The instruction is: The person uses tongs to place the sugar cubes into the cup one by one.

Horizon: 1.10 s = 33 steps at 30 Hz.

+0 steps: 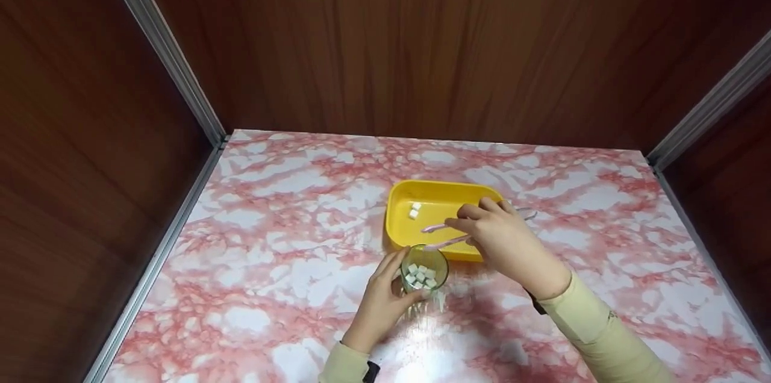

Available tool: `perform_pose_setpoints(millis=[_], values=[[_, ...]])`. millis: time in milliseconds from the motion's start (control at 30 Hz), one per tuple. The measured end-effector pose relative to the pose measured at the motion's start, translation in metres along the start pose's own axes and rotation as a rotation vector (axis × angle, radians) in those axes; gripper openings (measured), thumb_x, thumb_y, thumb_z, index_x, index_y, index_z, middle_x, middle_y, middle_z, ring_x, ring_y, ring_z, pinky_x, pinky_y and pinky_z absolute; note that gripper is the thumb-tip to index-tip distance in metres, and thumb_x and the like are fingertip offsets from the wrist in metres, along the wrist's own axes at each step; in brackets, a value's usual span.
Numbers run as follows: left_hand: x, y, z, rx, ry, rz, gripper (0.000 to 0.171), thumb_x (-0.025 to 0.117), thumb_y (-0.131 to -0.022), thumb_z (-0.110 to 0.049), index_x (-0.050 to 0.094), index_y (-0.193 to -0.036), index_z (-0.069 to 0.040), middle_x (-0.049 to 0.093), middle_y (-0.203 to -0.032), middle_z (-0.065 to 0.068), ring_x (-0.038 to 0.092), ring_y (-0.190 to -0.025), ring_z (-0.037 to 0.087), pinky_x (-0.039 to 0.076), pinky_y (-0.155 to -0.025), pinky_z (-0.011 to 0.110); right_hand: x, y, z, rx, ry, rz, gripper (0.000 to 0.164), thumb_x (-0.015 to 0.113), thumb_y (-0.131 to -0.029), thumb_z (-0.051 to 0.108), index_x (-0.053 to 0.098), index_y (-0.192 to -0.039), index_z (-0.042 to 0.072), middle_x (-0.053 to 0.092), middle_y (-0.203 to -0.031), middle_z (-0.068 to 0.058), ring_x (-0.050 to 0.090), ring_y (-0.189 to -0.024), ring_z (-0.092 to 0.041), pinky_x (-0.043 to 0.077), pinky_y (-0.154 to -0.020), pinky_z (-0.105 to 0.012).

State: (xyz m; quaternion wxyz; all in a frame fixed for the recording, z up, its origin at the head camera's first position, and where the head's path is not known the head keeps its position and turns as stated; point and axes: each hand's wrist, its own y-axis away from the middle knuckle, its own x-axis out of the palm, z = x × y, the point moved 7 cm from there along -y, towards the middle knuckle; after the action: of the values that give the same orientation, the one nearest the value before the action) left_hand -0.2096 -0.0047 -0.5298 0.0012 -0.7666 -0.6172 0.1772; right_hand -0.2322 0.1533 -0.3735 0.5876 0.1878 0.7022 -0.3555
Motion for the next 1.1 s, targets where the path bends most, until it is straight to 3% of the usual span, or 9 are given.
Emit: perform_pose_setpoints(millis=[200, 467, 900, 1100], values=[[0.0, 0.0, 0.0, -0.016, 0.004, 0.012, 0.084, 0.077, -0.078, -0.033, 0.035, -0.149, -0.014, 0.035, -0.146, -0.005, 0.037, -0.132, 0.017, 0.042, -0.101, 0.029, 0.004, -0.005, -0.009, 0.03, -0.005, 0.001, 0.049, 0.085, -0.069, 0.001, 0.072, -0.114, 0.017, 0.063, -0.1, -0.003, 0.049, -0.088, -0.028, 0.043, -0.091, -0.05], [0.0, 0.0, 0.0, -0.01, -0.032, -0.003, 0.086, 0.077, -0.077, -0.038, 0.036, -0.149, -0.015, 0.036, -0.146, -0.005, 0.036, -0.132, 0.017, 0.04, -0.103, 0.028, 0.008, -0.013, -0.019, 0.037, 0.01, -0.016, 0.05, 0.085, -0.068, 0.002, 0.072, -0.114, 0.017, 0.064, -0.101, -0.005, 0.05, -0.088, -0.029, 0.044, -0.083, -0.048], [-0.002, 0.001, -0.001, -0.014, -0.011, -0.002, 0.087, 0.077, -0.076, -0.037, 0.035, -0.149, -0.014, 0.037, -0.144, -0.008, 0.037, -0.132, 0.015, 0.042, -0.101, 0.026, 0.025, -0.026, -0.026, 0.048, 0.04, 0.037, 0.049, 0.085, -0.07, 0.005, 0.071, -0.115, 0.017, 0.063, -0.104, -0.005, 0.052, -0.092, -0.029, 0.046, -0.078, -0.046], [0.0, 0.001, -0.001, -0.03, 0.026, 0.009, 0.084, 0.077, -0.077, -0.034, 0.036, -0.149, -0.02, 0.036, -0.145, -0.008, 0.036, -0.132, 0.015, 0.043, -0.101, 0.03, 0.029, -0.034, -0.032, 0.066, 0.024, 0.046, 0.048, 0.085, -0.07, 0.003, 0.072, -0.114, 0.018, 0.062, -0.1, -0.004, 0.052, -0.09, -0.028, 0.046, -0.075, -0.045]])
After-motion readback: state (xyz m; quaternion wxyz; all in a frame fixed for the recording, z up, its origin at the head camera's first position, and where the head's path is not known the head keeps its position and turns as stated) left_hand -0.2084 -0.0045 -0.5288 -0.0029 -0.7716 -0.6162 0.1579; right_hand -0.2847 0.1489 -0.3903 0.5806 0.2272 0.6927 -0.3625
